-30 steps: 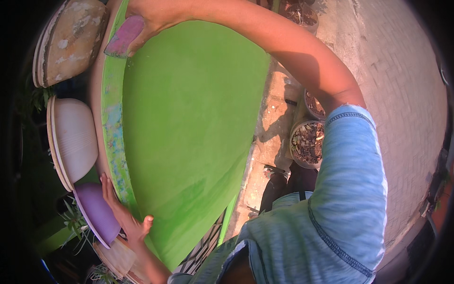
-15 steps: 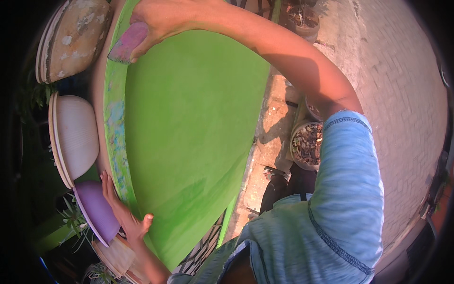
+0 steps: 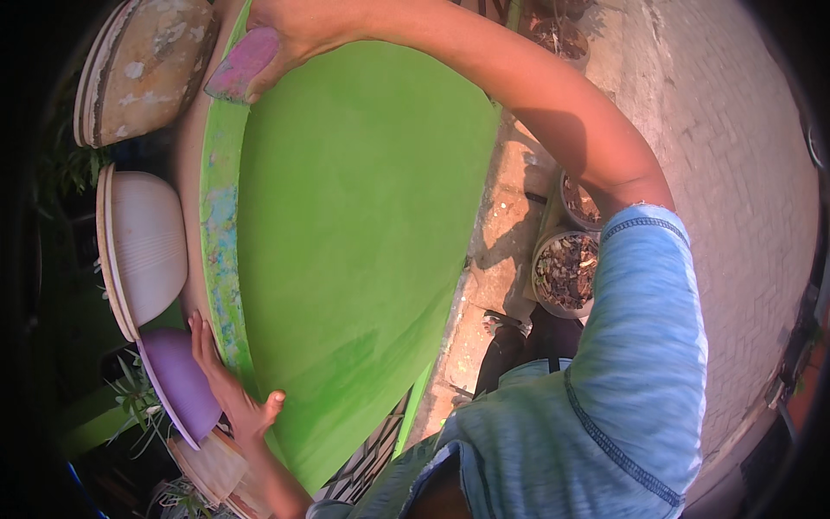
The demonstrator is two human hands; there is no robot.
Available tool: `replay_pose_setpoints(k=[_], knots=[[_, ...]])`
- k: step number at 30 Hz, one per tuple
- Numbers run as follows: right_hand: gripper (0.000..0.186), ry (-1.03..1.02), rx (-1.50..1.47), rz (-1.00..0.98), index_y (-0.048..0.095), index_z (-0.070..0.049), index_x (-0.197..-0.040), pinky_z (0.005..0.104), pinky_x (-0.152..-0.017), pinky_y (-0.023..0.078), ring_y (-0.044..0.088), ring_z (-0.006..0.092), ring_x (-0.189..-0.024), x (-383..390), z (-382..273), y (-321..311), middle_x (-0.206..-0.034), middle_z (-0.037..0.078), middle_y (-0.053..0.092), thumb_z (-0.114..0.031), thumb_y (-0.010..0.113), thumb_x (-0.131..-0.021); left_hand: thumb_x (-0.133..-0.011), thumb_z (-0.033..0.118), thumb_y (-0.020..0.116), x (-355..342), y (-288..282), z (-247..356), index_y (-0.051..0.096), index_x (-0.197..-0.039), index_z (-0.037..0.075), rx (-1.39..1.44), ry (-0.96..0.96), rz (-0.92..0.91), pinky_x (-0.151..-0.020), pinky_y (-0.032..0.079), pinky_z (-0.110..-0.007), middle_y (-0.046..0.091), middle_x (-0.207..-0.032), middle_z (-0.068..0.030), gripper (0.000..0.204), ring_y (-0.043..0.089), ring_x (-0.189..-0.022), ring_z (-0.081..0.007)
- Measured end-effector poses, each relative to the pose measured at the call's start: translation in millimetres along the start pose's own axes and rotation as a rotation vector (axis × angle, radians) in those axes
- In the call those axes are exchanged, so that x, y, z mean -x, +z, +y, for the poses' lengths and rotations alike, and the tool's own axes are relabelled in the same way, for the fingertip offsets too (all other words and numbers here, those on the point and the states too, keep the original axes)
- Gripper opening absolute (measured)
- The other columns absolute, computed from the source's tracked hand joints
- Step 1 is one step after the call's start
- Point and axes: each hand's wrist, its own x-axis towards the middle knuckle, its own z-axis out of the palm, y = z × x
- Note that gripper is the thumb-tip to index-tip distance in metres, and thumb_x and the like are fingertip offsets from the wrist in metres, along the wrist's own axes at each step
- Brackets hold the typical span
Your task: The person uses a pink putty knife to spread a white adhesive along the curved edge of a large green sheet. The person holds the sheet steady with one hand while smoothing the adhesive with the other, working along the perimeter.
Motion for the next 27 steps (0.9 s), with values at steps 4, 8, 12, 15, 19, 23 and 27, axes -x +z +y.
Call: replay_pose_setpoints(k=[4, 8, 12, 15, 19, 23, 27], knots=[[0.067, 0.117, 0.007, 0.023, 0.070, -0.003, -0.063, 0.0522, -0.093, 0.044, 0.062, 0.0395, -0.062, 0.0, 19.0, -1.8, -0.059, 0.018, 0.062, -0.069, 0.083, -0.060, -0.074, 0.087, 0.063, 1.7, -0.5, -0.2, 0.027, -0.160, 0.003, -0.005, -0.012, -0.009, -0.121, 0.021, -0.067, 0.025, -0.162, -0.0308, 0.125, 0.025, -0.151, -0.0505], [0.066, -0.050, 0.073, 0.156, 0.071, -0.001, -0.064, 0.0518, -0.092, 0.045, 0.064, 0.0400, -0.070, 0.1, 16.2, -6.2, -0.064, 0.021, 0.064, -0.067, 0.083, -0.063, -0.074, 0.087, 0.063, -3.0, 0.8, -0.4, 0.027, -0.160, 0.003, 0.004, 0.009, -0.003, -0.121, 0.021, -0.067, 0.025, -0.162, -0.0307, 0.126, 0.025, -0.151, -0.0510], [0.067, 0.111, 0.077, -0.015, 0.072, -0.001, -0.065, 0.0519, -0.091, 0.045, 0.065, 0.0400, -0.071, -4.9, 13.6, -17.7, -0.065, 0.021, 0.065, -0.066, 0.082, -0.065, -0.074, 0.087, 0.063, -0.1, -1.0, 0.6, 0.027, -0.160, 0.003, -0.008, -0.004, -0.013, -0.121, 0.021, -0.067, 0.025, -0.162, -0.0308, 0.126, 0.025, -0.151, -0.0515], [0.067, -0.092, 0.043, 0.238, 0.072, -0.001, -0.065, 0.0513, -0.091, 0.045, 0.064, 0.0395, -0.066, -5.3, 16.4, 4.1, -0.062, 0.019, 0.064, -0.068, 0.081, -0.065, -0.073, 0.087, 0.063, -0.3, -0.4, 0.2, 0.027, -0.160, 0.003, -0.001, -0.006, -0.012, -0.121, 0.021, -0.067, 0.025, -0.162, -0.0306, 0.126, 0.025, -0.151, -0.0514], [0.066, 0.027, 0.071, 0.036, 0.073, -0.002, -0.066, 0.0513, -0.091, 0.045, 0.065, 0.0389, -0.065, -11.4, 13.7, -12.2, -0.062, 0.019, 0.065, -0.068, 0.081, -0.065, -0.073, 0.087, 0.063, 1.7, -1.6, -0.1, 0.027, -0.160, 0.003, -0.006, -0.013, -0.008, -0.121, 0.020, -0.067, 0.026, -0.161, -0.0303, 0.126, 0.025, -0.151, -0.0510], [0.067, -0.013, 0.053, 0.138, 0.074, -0.002, -0.067, 0.0538, -0.092, 0.044, 0.065, 0.0392, -0.065, -3.6, 18.7, 1.0, -0.062, 0.020, 0.065, -0.069, 0.081, -0.064, -0.074, 0.087, 0.063, -0.1, -1.2, 1.5, 0.027, -0.160, 0.003, -0.010, -0.011, -0.013, -0.121, 0.020, -0.066, 0.026, -0.161, -0.0304, 0.126, 0.025, -0.151, -0.0506], [0.068, 0.037, 0.060, 0.028, 0.074, -0.002, -0.068, 0.0497, -0.090, 0.047, 0.066, 0.0391, -0.065, -8.2, 13.1, -3.4, -0.063, 0.020, 0.066, -0.069, 0.081, -0.064, -0.074, 0.086, 0.063, 0.6, -0.9, 1.1, 0.027, -0.160, 0.003, 0.012, -0.016, -0.006, -0.121, 0.020, -0.066, 0.026, -0.162, -0.0305, 0.125, 0.025, -0.151, -0.0508]])
